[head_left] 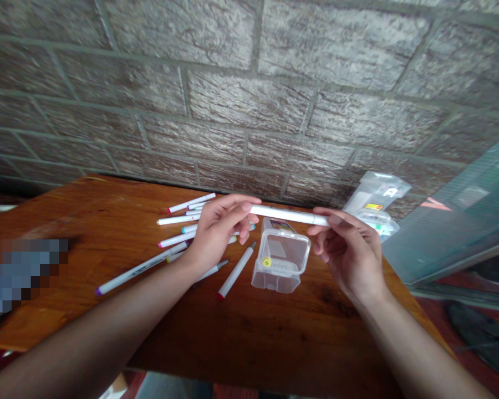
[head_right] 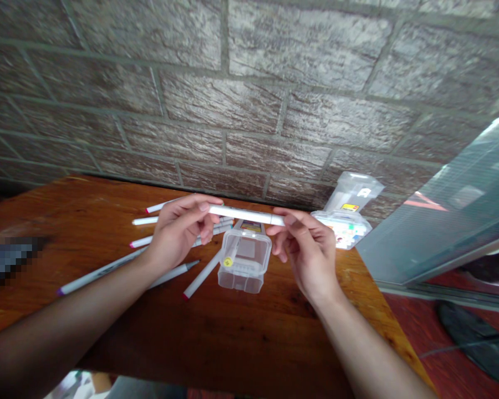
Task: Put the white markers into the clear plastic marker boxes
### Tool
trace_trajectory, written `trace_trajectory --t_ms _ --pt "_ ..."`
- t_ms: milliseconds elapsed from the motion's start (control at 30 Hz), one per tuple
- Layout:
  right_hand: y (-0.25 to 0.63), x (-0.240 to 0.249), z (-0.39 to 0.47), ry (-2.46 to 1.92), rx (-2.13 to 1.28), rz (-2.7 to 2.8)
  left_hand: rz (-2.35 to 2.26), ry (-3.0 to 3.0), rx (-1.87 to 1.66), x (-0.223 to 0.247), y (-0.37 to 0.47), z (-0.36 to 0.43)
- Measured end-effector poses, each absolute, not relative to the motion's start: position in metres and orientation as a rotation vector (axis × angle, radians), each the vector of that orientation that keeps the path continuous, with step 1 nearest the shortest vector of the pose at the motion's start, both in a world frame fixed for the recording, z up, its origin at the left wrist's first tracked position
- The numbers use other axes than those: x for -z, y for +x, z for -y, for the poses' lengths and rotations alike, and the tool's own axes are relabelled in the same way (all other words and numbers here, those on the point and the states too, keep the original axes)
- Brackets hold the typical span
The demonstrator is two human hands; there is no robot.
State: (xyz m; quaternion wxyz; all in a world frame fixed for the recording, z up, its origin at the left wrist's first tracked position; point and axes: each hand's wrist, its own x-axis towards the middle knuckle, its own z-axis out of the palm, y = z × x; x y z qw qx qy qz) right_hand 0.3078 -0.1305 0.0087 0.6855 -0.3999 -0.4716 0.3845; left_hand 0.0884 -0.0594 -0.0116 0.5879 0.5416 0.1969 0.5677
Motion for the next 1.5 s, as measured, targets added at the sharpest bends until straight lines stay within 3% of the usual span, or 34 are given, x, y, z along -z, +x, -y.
trace_trajectory --t_ms 1500 --pt "0.3084 -0.0125 0.1313 -0.861 -0.929 0.97 -0.4 1.097 -1.317 0.0058 0.0899 0.061"
